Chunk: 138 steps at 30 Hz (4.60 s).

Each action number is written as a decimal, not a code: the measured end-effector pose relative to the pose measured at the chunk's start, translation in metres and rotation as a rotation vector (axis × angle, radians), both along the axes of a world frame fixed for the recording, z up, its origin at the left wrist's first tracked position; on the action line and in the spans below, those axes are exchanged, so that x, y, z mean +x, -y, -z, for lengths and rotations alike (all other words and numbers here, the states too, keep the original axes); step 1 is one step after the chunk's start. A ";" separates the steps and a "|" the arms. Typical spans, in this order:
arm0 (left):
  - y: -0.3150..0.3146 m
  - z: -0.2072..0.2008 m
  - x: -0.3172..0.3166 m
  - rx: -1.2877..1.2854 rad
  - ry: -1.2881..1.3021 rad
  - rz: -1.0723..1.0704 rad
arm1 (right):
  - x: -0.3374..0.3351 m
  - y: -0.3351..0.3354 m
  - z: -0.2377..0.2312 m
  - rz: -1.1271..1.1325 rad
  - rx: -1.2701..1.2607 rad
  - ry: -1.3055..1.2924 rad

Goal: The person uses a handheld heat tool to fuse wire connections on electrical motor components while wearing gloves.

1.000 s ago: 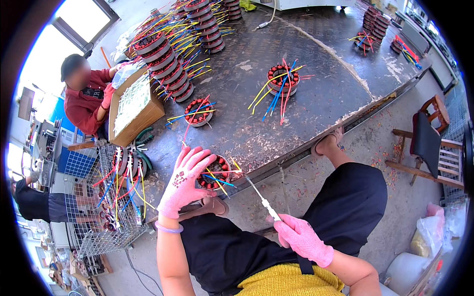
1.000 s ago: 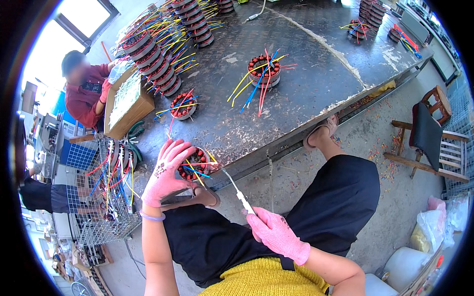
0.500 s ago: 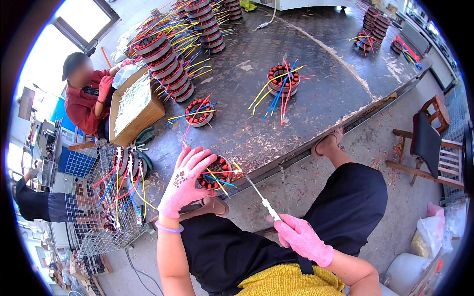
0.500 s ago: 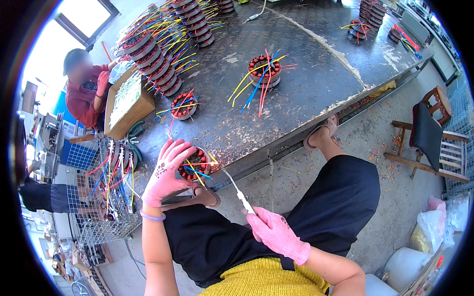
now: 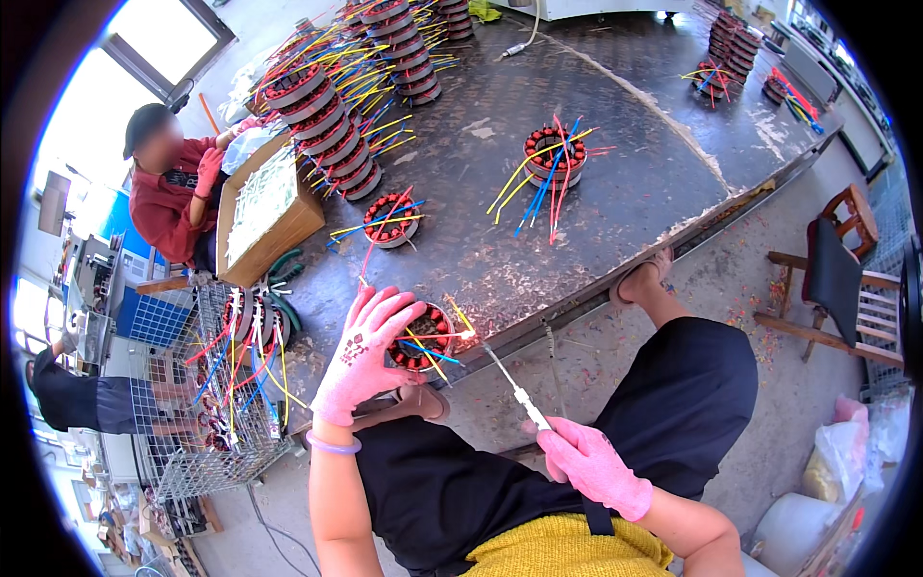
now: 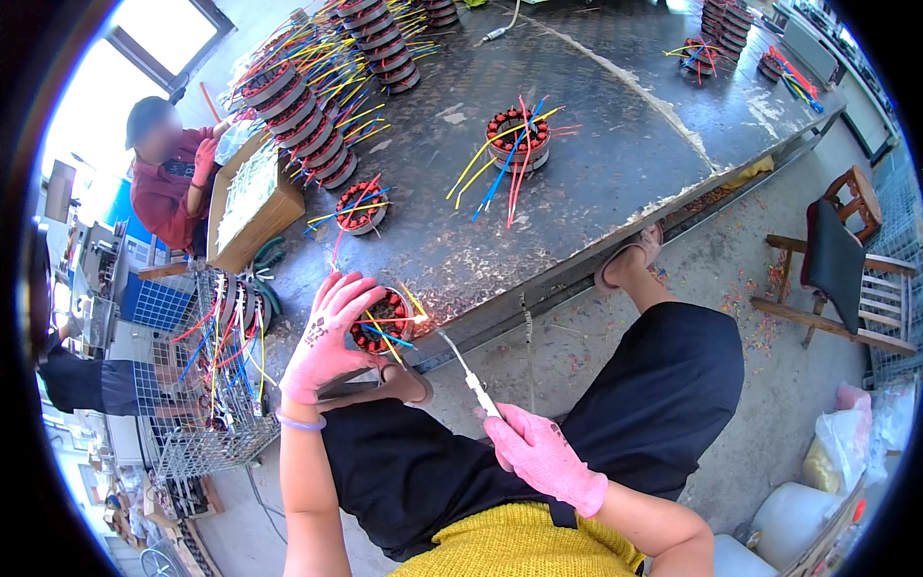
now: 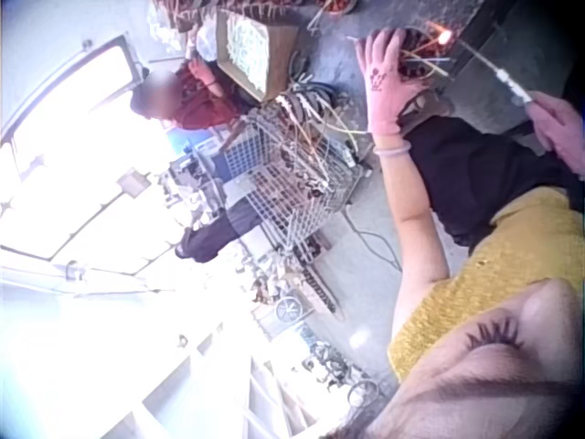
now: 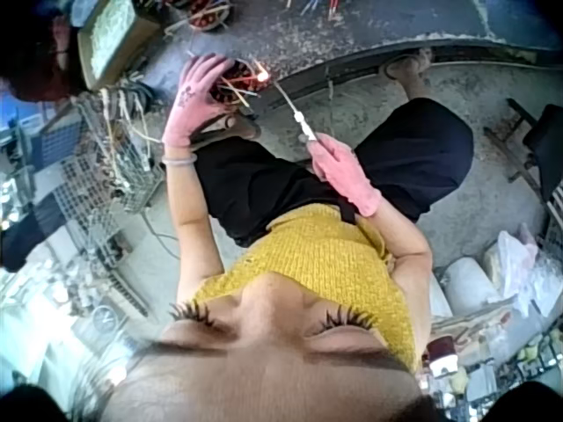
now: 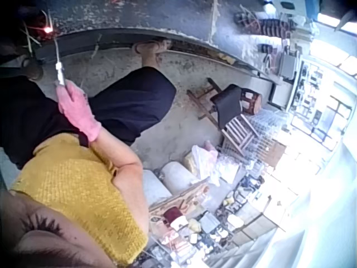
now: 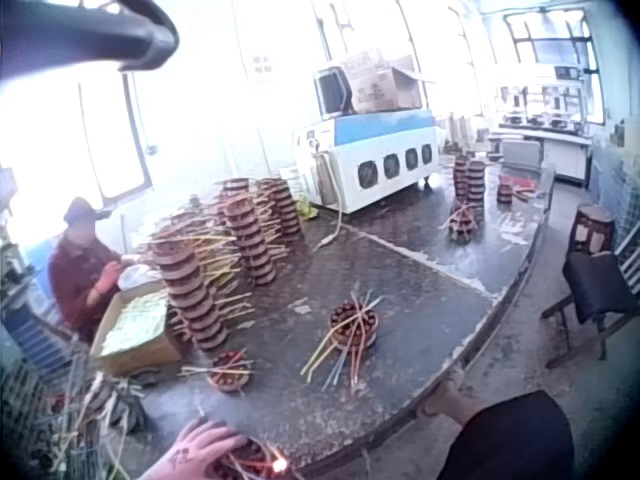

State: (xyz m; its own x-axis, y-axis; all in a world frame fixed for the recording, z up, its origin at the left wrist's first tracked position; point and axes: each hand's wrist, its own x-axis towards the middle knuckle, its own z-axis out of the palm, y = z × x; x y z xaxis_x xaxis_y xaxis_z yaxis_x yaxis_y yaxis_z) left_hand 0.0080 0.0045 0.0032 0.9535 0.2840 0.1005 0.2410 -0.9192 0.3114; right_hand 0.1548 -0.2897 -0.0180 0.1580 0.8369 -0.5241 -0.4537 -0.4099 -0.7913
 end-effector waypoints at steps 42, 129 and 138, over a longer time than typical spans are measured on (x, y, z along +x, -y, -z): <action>0.057 -0.095 0.021 -0.086 0.280 0.035 | 0.058 0.055 -0.012 0.378 0.100 0.120; 0.009 -0.045 0.237 -0.003 0.276 -0.173 | 0.088 0.081 -0.008 0.425 0.043 0.037; 0.017 -0.027 0.036 -0.166 0.001 -0.255 | 0.045 0.055 0.009 0.198 0.098 0.007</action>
